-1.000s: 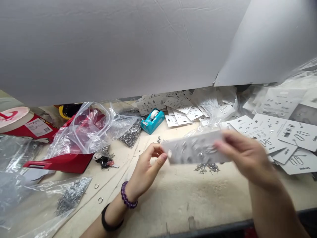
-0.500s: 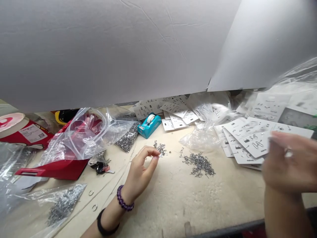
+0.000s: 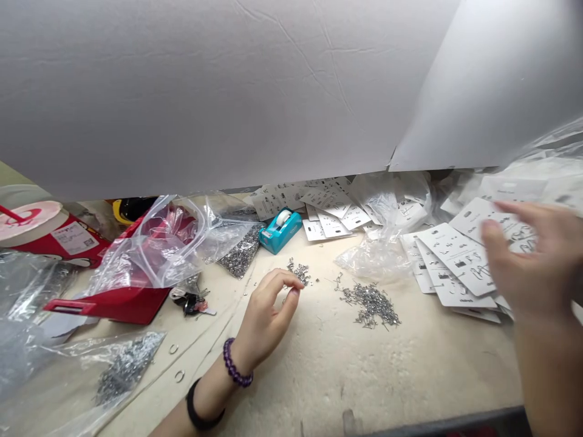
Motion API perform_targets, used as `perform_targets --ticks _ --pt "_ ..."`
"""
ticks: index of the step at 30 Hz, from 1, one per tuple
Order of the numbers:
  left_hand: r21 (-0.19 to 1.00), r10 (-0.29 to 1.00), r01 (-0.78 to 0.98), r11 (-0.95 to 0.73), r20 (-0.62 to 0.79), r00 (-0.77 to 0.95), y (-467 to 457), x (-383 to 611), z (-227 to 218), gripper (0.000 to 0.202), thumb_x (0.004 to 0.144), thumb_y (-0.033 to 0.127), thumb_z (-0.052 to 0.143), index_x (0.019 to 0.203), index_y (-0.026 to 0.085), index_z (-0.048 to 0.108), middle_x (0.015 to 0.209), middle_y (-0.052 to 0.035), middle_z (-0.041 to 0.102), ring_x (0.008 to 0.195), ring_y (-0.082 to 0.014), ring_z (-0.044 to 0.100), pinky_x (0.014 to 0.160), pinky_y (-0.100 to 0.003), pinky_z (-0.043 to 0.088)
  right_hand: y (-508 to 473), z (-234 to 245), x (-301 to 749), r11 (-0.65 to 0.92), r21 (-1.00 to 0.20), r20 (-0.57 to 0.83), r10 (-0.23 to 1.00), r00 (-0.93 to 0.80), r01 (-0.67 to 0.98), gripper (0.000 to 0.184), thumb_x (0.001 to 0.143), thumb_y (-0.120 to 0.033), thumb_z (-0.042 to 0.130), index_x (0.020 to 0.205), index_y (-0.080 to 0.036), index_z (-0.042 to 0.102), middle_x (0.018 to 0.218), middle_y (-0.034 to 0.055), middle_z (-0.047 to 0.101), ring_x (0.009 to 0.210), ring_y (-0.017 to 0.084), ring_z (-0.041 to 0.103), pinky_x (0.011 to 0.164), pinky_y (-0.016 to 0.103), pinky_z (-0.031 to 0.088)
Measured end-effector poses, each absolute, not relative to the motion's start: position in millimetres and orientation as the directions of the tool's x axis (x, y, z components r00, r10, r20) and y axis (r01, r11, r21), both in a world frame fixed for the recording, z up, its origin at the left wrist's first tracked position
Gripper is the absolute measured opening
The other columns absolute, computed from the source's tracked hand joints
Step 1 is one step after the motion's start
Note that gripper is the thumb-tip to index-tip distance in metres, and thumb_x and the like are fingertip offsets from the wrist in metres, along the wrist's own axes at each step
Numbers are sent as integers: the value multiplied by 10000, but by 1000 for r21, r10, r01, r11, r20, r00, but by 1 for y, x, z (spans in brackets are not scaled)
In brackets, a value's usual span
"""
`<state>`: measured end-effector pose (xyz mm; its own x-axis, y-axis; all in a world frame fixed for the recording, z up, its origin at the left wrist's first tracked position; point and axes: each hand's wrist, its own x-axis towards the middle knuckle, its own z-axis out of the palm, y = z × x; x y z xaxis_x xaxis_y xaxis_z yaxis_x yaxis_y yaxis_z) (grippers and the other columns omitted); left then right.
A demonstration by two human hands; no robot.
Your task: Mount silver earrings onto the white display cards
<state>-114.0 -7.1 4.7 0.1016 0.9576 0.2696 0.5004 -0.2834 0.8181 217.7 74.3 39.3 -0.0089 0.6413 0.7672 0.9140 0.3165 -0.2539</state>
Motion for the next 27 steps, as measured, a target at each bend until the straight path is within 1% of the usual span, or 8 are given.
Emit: perform_targets --ticks 2,5,10,15,18,22,24,27 --pt "815 956 502 -289 273 108 -7 -113 4 84 815 169 456 819 189 537 855 -52 561 850 -181 520 770 -303 394 96 50 176 512 -277 616 744 -258 813 224 832 -273 491 1000 -167 595 879 105 640 808 209 599 703 371 491" --pt "805 950 505 -311 282 137 -7 -113 2 96 812 160 451 828 192 540 855 -54 564 849 -184 517 770 -308 390 140 50 122 582 -210 292 804 -518 785 349 814 -356 500 1103 -170 560 1062 105 619 955 247 574 711 388 495" --pt "797 949 516 -314 281 144 -9 -113 2 97 816 159 445 825 193 536 858 -52 563 857 -182 512 776 -306 381 190 35 80 595 -73 56 804 -593 800 353 695 -187 594 1046 -152 608 936 124 652 776 256 613 541 309 458" --pt "932 987 326 -158 141 77 -10 -110 4 91 815 230 474 798 184 550 845 -54 560 845 -177 507 778 -302 384 183 56 91 527 -153 213 844 -493 836 275 806 -160 416 950 -159 650 845 78 679 746 203 624 593 316 478" --pt "994 990 4 113 -113 84 -8 -108 3 155 816 301 478 837 160 537 829 -53 564 782 -151 513 734 -285 406 167 75 104 484 -449 377 865 -333 751 225 768 -157 478 860 -193 681 793 33 690 686 163 633 615 313 515" --pt "885 927 -296 359 -303 220 -7 -106 5 292 808 375 483 986 144 475 913 -88 580 686 -123 525 650 -278 440 124 78 108 484 -708 322 870 -374 515 151 739 -169 563 816 -203 689 714 11 692 552 125 628 484 261 539" --pt "875 927 -329 356 -287 240 -9 -105 8 375 798 378 511 1091 159 428 1062 -125 553 753 -141 544 696 -315 465 91 63 103 577 -665 479 817 -322 474 188 784 -152 528 873 -218 679 707 12 690 530 116 622 433 240 528" --pt "880 936 -378 289 -176 306 -16 -102 9 484 787 401 537 1202 204 384 1269 -138 435 989 -212 522 840 -403 452 41 31 89 812 -344 792 521 -319 472 368 747 -35 548 1044 -242 615 875 37 695 749 158 654 587 284 568"
